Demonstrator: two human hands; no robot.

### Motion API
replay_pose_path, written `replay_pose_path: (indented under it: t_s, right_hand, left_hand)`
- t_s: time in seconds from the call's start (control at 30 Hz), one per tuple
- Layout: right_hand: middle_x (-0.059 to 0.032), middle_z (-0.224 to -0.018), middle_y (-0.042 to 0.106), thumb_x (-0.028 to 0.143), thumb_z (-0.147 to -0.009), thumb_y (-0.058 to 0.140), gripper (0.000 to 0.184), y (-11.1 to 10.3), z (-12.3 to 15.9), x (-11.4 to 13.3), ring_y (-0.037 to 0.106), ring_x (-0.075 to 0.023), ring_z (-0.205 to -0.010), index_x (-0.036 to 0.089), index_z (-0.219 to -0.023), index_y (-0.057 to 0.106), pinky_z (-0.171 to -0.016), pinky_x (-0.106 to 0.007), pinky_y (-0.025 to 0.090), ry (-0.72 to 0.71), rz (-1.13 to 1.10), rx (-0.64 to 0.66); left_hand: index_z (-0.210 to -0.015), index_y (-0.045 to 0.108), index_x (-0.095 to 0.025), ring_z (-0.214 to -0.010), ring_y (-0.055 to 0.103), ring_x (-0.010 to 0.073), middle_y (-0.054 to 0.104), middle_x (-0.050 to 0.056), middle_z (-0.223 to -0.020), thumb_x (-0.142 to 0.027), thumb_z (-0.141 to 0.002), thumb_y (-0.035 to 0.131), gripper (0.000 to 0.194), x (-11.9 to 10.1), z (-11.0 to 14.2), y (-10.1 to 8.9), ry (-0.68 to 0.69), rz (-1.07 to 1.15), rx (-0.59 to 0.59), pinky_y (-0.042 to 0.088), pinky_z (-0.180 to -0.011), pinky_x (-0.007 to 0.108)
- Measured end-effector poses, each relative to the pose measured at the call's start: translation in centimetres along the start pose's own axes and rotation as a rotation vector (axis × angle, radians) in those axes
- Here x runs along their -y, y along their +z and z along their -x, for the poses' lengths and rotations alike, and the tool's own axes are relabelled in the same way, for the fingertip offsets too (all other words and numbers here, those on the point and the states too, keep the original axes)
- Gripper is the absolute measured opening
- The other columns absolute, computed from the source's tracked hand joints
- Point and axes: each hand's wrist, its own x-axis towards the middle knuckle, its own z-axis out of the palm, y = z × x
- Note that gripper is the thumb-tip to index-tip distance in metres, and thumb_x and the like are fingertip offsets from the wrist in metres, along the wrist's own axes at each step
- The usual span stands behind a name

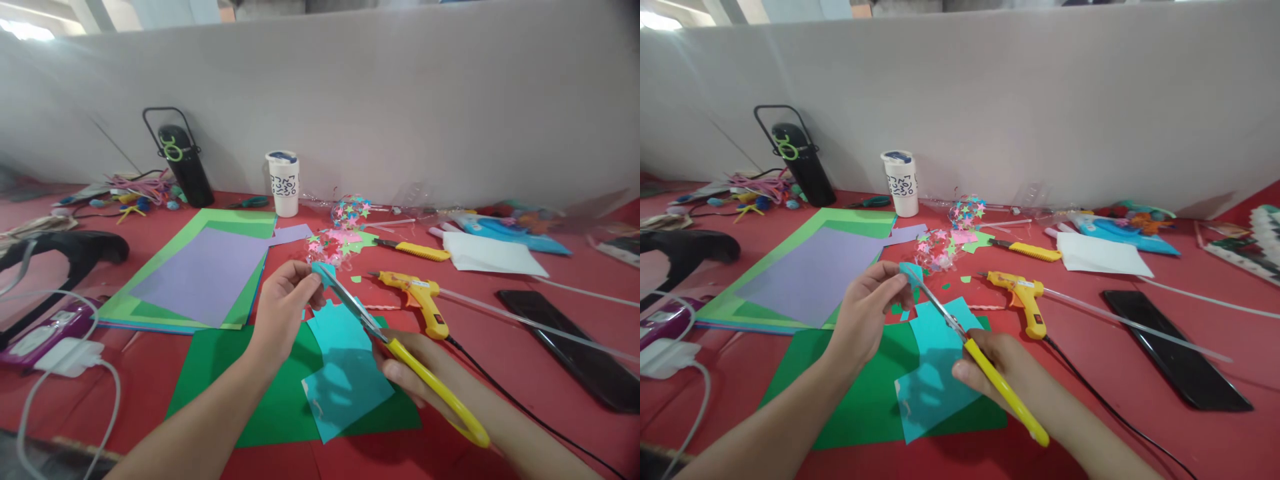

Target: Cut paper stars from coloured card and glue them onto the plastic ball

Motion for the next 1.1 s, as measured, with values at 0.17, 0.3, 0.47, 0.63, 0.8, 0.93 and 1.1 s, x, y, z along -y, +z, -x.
replay_pose_path:
  t_s: [0.17,0.3,0.47,0.63,0.8,0.93,1.1]
  right_hand:
    - [0.0071,-0.051,0.036,0.076,-0.077,0.041,0.055,-0.8,-0.3,-0.5,0.034,-0.0087,-0.041,0.022,-0.070,0.040,-0.039,-0.024,0.023,-0.077,-0.007,0.097]
    - [0.0076,-0.050,0.036,0.076,-0.078,0.040,0.056,-1.1,-0.3,-0.4,0.034,-0.0088,-0.041,0.020,-0.074,0.044,-0.040,-0.024,0.022,-0.097,-0.005,0.108]
    - [0.0055,-0.059,0.039,0.074,-0.080,0.038,0.055,-1.3,-0.6,-0.4,0.036,-0.0086,-0.044,0.020,-0.076,0.044,-0.042,-0.023,0.027,-0.112,0.043,0.141]
    - [0.0061,-0.056,0.038,0.073,-0.081,0.037,0.054,-1.5,-0.6,-0.4,0.037,-0.0090,-0.043,0.020,-0.075,0.043,-0.042,-0.023,0.027,-0.108,0.043,0.142]
    - [0.0043,-0.061,0.039,0.072,-0.081,0.039,0.053,-1.5,-0.4,-0.6,0.039,-0.0095,-0.046,0.020,-0.073,0.041,-0.042,-0.024,0.028,-0.080,0.117,0.094]
    - [0.0051,-0.059,0.038,0.073,-0.081,0.039,0.053,-1.5,-0.5,-0.8,0.037,-0.0094,-0.046,0.020,-0.072,0.040,-0.042,-0.024,0.026,-0.099,0.109,0.082]
    - [0.0050,-0.061,0.037,0.074,-0.080,0.040,0.054,-1.5,-0.6,-0.8,0.036,-0.0095,-0.047,0.020,-0.072,0.039,-0.043,-0.024,0.024,-0.089,0.096,0.086]
  left_hand:
    - [-0.067,0.053,-0.018,-0.044,0.051,0.0085,0.056,-0.005,-0.050,-0.022,-0.072,0.059,0.009,-0.2,0.0,0.1,-0.016,-0.008,0.018,0.041,-0.047,0.022]
    - [-0.066,0.053,-0.018,-0.044,0.051,0.0085,0.057,-0.005,-0.051,-0.023,-0.072,0.061,0.011,-0.2,0.0,0.1,-0.024,0.033,0.041,0.041,-0.047,0.022]
    - [-0.066,0.054,-0.017,-0.044,0.051,0.0077,0.058,-0.004,-0.052,-0.024,-0.072,0.063,0.013,0.1,-0.1,0.0,-0.057,0.095,0.079,0.040,-0.045,0.020]
    - [-0.066,0.053,-0.017,-0.045,0.052,0.0076,0.060,-0.003,-0.055,-0.023,-0.072,0.063,0.013,0.2,-0.2,-0.1,-0.089,0.101,0.097,0.041,-0.046,0.020]
    - [-0.067,0.055,-0.017,-0.048,0.054,0.0080,0.059,-0.004,-0.054,-0.024,-0.075,0.061,0.013,0.1,-0.4,-0.1,-0.021,0.022,0.049,0.042,-0.048,0.020]
    - [-0.071,0.055,-0.018,-0.048,0.056,0.0088,0.062,-0.004,-0.055,-0.023,-0.073,0.063,0.010,0.3,-0.5,-0.2,-0.011,0.047,0.026,0.044,-0.049,0.020]
    - [-0.072,0.054,-0.017,-0.047,0.057,0.0091,0.063,-0.003,-0.055,-0.021,-0.071,0.065,0.011,0.4,-0.6,-0.2,-0.060,0.090,0.056,0.044,-0.047,0.020]
